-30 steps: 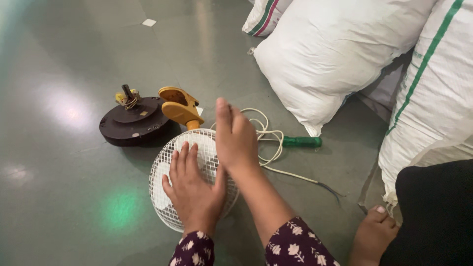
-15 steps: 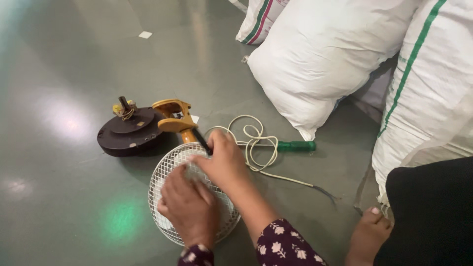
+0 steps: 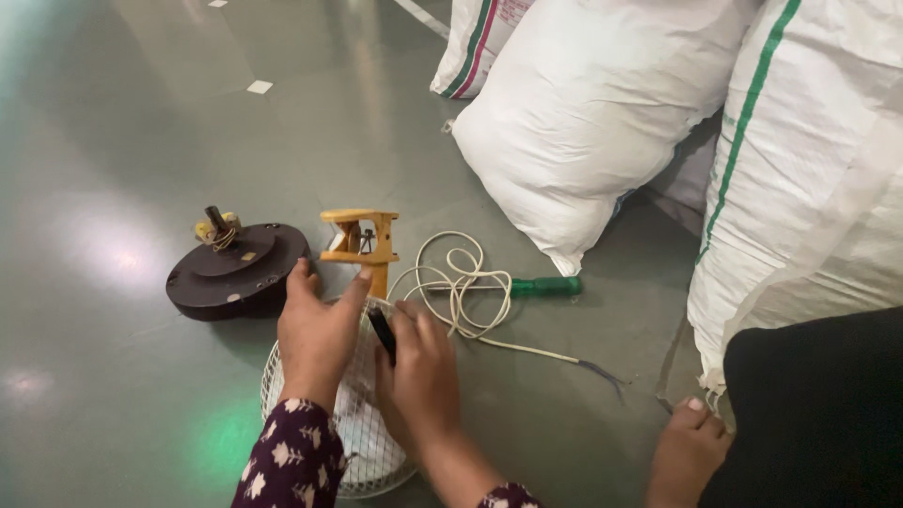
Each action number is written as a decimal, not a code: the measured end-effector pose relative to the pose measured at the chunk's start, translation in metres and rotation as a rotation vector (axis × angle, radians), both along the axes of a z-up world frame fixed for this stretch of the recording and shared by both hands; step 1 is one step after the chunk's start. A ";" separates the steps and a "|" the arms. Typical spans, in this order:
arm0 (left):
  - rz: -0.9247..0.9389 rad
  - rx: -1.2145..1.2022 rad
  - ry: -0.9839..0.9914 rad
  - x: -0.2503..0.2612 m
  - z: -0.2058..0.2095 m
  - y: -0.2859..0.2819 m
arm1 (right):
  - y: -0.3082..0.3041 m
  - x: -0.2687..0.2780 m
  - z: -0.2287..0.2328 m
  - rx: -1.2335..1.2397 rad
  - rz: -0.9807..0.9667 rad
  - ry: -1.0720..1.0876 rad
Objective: The person disassembles a small electric fan using a screwdriver. They remove the rear control housing, then detach the front wire cage and yellow plastic neck assembly from the fan base.
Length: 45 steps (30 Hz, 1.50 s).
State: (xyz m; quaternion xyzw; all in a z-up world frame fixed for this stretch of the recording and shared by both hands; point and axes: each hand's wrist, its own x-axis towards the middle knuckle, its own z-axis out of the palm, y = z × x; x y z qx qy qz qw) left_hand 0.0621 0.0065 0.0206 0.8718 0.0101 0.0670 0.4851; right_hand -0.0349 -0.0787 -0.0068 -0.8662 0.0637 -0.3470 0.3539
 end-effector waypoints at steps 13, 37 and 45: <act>0.111 -0.513 0.024 0.006 0.014 -0.022 | 0.000 0.021 0.008 0.733 -0.177 0.196; -0.216 -0.639 0.064 -0.014 0.094 0.059 | -0.036 0.049 0.123 1.108 0.447 0.703; -0.008 -0.652 0.151 -0.026 0.104 0.068 | -0.011 0.056 0.103 1.171 0.324 0.547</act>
